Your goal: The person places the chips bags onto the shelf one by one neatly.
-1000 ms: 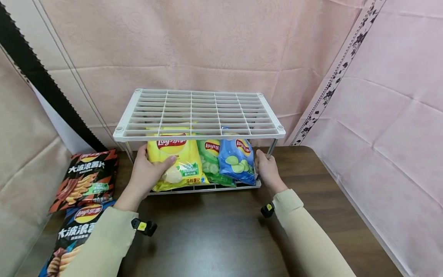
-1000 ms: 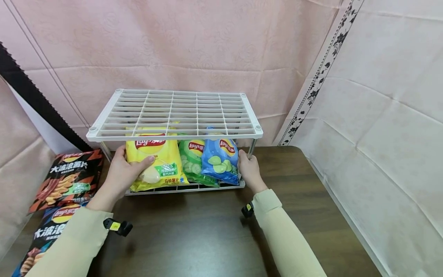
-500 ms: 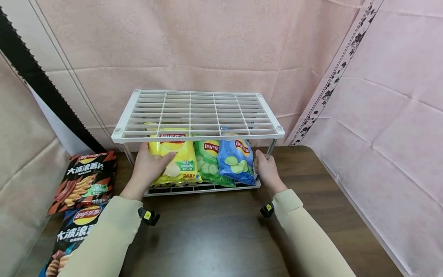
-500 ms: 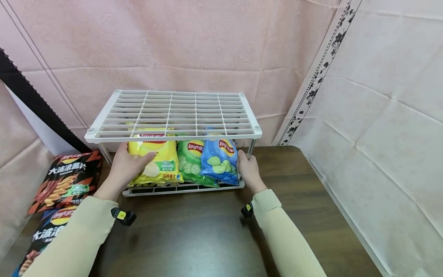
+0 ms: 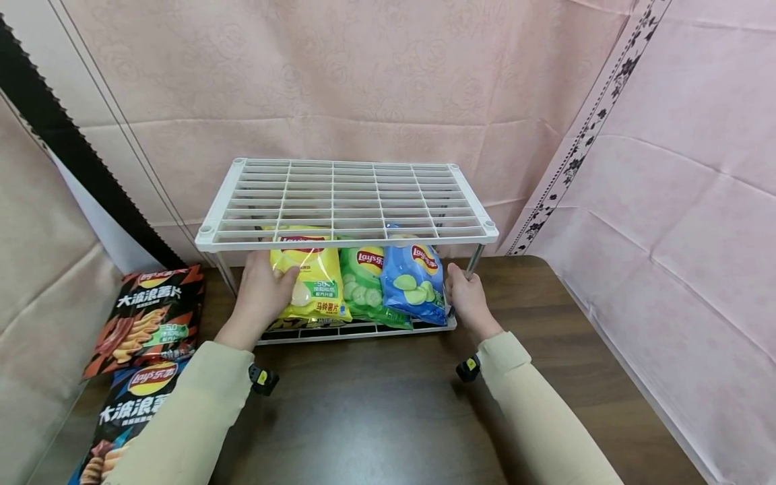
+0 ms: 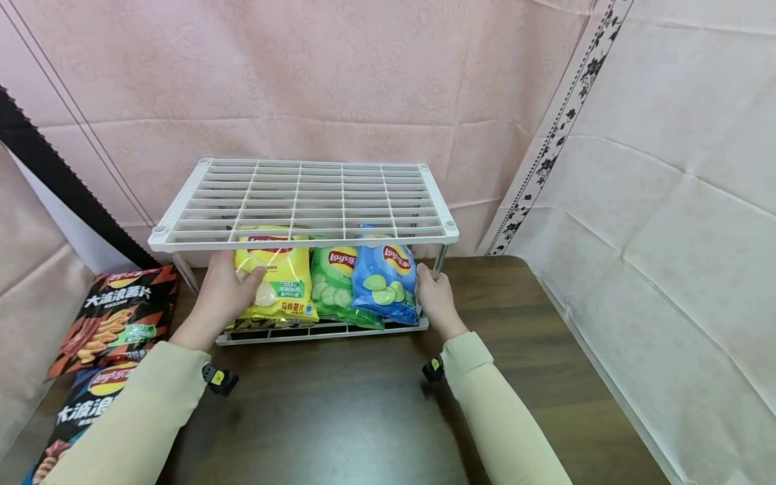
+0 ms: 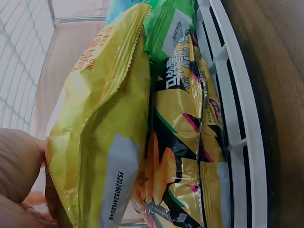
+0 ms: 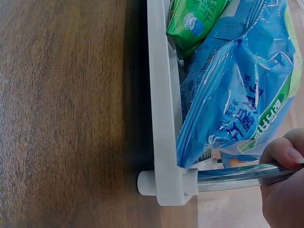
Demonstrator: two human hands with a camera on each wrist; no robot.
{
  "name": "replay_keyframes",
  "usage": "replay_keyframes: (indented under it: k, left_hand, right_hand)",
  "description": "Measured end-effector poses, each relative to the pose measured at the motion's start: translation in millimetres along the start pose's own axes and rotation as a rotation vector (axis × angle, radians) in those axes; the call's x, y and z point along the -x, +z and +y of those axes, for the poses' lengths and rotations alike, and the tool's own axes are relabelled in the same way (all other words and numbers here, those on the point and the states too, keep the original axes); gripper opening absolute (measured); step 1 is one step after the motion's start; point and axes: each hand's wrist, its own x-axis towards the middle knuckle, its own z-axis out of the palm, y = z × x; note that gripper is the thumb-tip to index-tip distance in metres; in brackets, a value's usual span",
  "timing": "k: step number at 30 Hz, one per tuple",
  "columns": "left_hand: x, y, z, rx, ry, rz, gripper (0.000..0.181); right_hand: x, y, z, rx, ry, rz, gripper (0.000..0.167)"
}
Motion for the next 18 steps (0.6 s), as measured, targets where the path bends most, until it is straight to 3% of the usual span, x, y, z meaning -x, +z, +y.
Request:
replay_keyframes:
  k: [5,12,18]
  left_hand:
    - [-1.2,-1.0,1.5,0.047,-0.009,0.042,0.064]
    - [1.0,-2.4,0.4,0.109,-0.160,0.024,0.062]
    - [10.8,-9.0,3.5,0.108,-0.110,-0.019,0.058]
  right_hand:
    - [-0.4,-1.0,-0.2,-0.005,0.011,-0.014,0.068]
    - [4.5,-1.5,-11.7,-0.016,0.056,-0.029,0.061]
    - [12.9,2.2,-27.7,-0.016,0.061,-0.040,0.058]
